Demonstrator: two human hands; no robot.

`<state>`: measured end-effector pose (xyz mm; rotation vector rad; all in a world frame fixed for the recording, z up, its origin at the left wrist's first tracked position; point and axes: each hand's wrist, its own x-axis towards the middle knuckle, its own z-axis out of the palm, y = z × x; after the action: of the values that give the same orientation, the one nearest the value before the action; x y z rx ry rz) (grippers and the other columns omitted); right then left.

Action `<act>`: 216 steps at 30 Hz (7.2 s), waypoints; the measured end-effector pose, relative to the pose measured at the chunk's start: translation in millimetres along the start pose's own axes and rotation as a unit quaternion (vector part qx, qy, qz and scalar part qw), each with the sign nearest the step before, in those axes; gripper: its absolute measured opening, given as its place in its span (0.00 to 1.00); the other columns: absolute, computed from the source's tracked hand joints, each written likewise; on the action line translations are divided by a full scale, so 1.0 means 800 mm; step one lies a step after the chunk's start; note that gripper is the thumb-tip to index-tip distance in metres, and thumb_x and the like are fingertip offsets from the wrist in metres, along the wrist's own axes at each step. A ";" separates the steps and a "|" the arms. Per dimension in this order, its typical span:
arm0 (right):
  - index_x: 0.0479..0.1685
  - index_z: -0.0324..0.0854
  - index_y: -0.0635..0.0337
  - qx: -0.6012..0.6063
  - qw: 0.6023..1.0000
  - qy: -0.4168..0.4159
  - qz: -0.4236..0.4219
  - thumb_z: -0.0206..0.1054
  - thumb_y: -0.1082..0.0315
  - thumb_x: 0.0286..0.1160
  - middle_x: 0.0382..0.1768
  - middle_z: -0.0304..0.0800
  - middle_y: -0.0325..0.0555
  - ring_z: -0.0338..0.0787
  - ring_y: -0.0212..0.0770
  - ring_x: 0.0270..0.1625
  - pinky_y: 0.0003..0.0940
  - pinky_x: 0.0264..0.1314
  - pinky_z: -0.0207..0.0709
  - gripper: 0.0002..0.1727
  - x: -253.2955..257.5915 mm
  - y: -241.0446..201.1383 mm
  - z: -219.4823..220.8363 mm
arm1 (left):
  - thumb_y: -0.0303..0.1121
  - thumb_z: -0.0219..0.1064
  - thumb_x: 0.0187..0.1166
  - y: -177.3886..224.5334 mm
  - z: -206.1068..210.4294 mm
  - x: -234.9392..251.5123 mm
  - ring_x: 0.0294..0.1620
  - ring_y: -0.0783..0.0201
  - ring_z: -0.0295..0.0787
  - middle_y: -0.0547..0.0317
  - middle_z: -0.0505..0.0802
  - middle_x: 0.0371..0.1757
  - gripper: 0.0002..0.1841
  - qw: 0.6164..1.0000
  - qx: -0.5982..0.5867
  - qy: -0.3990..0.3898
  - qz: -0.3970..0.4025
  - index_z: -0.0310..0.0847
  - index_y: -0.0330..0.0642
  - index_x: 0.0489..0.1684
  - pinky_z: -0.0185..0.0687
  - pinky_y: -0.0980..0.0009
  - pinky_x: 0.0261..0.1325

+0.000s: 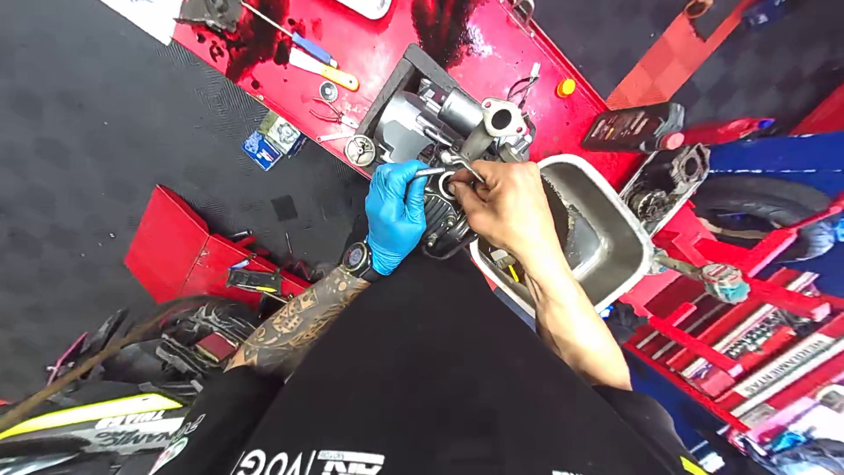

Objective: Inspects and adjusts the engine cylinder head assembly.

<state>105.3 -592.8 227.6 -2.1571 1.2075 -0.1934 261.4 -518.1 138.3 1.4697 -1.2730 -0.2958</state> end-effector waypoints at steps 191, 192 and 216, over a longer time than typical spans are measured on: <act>0.38 0.93 0.49 -0.170 0.978 -0.100 -0.063 0.58 0.43 0.85 0.32 0.89 0.44 0.90 0.49 0.35 0.52 0.33 0.77 0.24 0.017 0.025 -0.057 | 0.37 0.57 0.91 0.037 -0.070 0.047 0.46 0.46 0.85 0.44 0.87 0.41 0.16 0.951 0.107 -0.289 -0.033 0.87 0.39 0.60 0.79 0.55 0.50; 0.37 0.93 0.48 -0.168 0.979 -0.097 -0.059 0.58 0.42 0.85 0.32 0.89 0.44 0.90 0.49 0.35 0.52 0.33 0.76 0.25 0.016 0.027 -0.056 | 0.37 0.57 0.91 0.038 -0.069 0.047 0.47 0.46 0.85 0.44 0.88 0.42 0.15 0.950 0.110 -0.292 -0.019 0.87 0.39 0.59 0.79 0.55 0.49; 0.32 0.87 0.55 -0.165 0.984 -0.060 -0.039 0.59 0.40 0.81 0.26 0.86 0.50 0.89 0.56 0.33 0.58 0.34 0.73 0.27 0.010 0.032 -0.053 | 0.28 0.71 0.82 0.013 -0.035 0.048 0.62 0.51 0.87 0.51 0.94 0.51 0.10 0.952 0.049 -0.265 0.149 0.95 0.48 0.55 0.76 0.55 0.74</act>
<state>73.4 -628.5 243.6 -2.4633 1.1507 0.1114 291.7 -532.1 173.7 1.2951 -1.9422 -0.4482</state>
